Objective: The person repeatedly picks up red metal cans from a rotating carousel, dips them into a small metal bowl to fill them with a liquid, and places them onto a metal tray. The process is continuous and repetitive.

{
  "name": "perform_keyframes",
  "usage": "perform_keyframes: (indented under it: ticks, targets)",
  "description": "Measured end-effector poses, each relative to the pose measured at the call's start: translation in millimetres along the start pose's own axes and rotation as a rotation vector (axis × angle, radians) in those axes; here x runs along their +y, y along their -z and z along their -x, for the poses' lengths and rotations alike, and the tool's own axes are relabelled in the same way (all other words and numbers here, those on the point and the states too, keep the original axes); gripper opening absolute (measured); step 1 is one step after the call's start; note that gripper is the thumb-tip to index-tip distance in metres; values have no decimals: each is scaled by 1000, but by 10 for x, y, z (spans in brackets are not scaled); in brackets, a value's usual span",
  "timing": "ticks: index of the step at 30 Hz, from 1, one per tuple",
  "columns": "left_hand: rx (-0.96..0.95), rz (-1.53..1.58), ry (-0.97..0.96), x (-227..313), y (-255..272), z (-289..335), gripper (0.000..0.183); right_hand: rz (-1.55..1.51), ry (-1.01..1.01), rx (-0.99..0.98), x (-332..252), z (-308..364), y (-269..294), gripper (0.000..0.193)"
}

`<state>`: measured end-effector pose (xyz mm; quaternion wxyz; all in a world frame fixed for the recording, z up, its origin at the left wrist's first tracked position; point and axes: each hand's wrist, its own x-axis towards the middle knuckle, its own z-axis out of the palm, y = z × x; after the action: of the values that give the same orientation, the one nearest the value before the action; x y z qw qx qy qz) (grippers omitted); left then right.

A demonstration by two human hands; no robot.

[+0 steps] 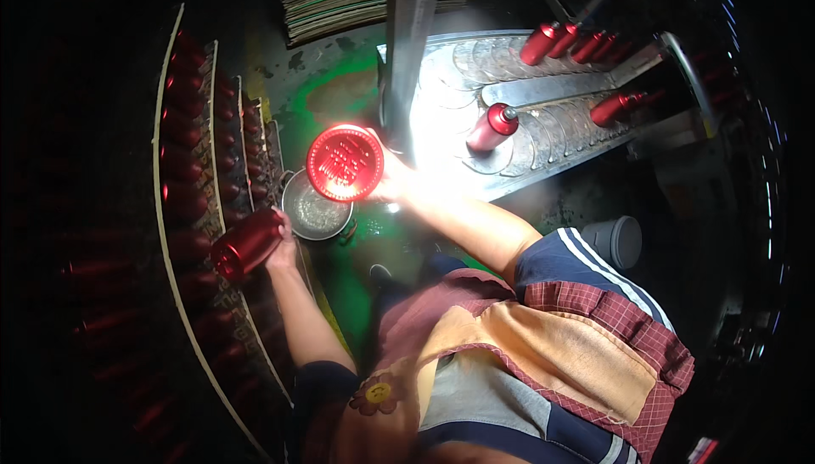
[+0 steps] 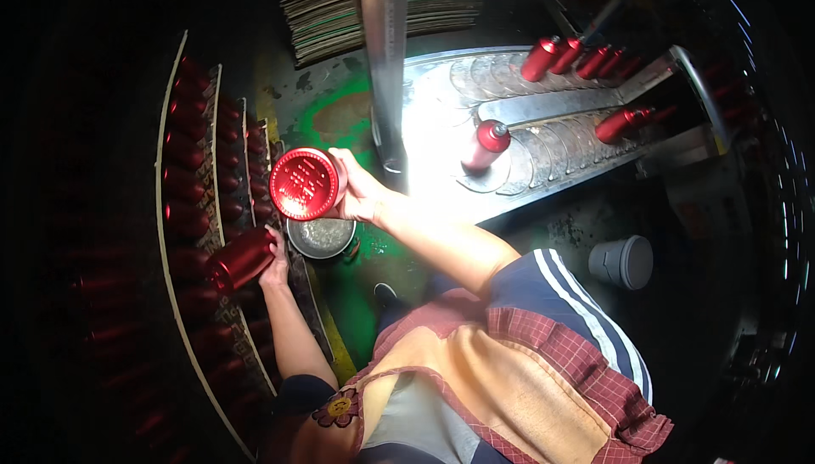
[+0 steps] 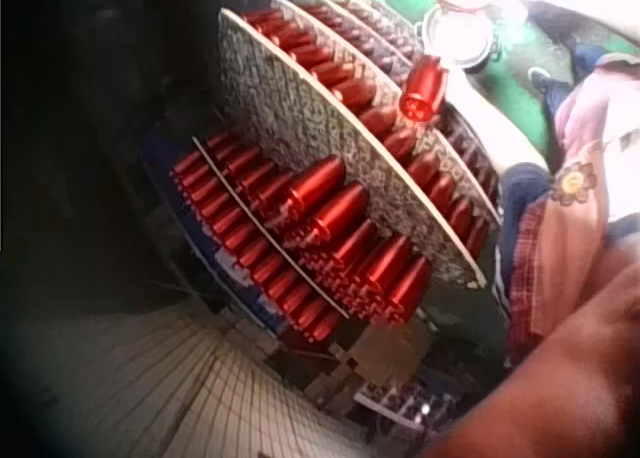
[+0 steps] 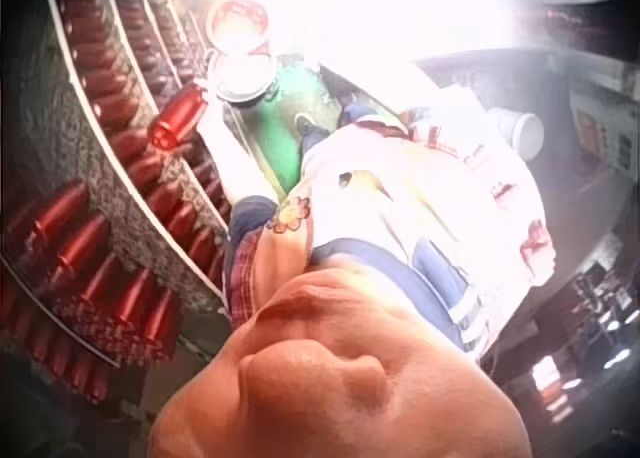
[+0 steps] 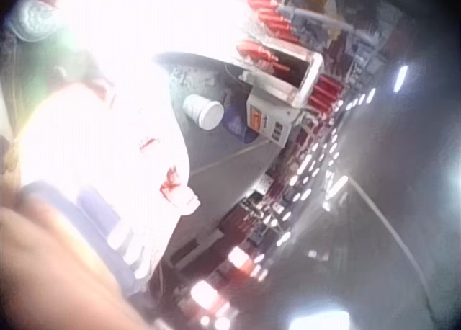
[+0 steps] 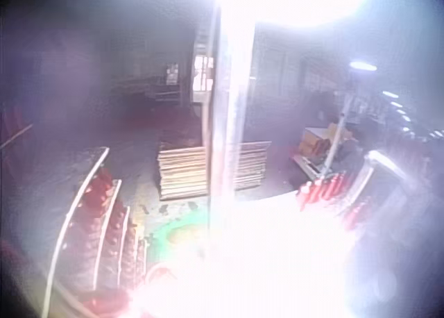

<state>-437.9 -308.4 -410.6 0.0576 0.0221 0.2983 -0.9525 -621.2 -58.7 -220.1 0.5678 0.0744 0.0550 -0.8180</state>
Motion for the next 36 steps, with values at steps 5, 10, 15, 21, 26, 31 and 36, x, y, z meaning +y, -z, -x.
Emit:
perform_keyframes:
  ticks: [5, 10, 15, 21, 26, 31, 36]
  targets:
    - [16, -827, 80, -792, -69, 319, 46, 423, 516, 377, -564, 1787, 378, 46]
    - [-69, -1428, -83, -2711, -53, -403, 39, 1090, 1198, 931, -1662, 3457, 363, 38]
    - [-455, -2118, -197, -4829, 693, -1589, 33, 1903, 1451, 1328, -2893, 3796, 811, 42]
    - [-911, -2730, -357, -6041, 2093, -2789, 32, 1880, 1040, 1741, -3814, 3735, 1517, 47]
    - [-907, -2826, -286, -6310, 2547, -3062, 35, 1817, 1303, 1638, -4026, 4104, 1494, 52]
    - [-809, -2382, -78, -5722, 1604, -2091, 28, 1364, 1737, 837, -2798, 4179, 1255, 23]
    - [-285, -2451, -439, -3940, -55, -16, 19, 1346, 749, 502, -519, 2475, 923, 15]
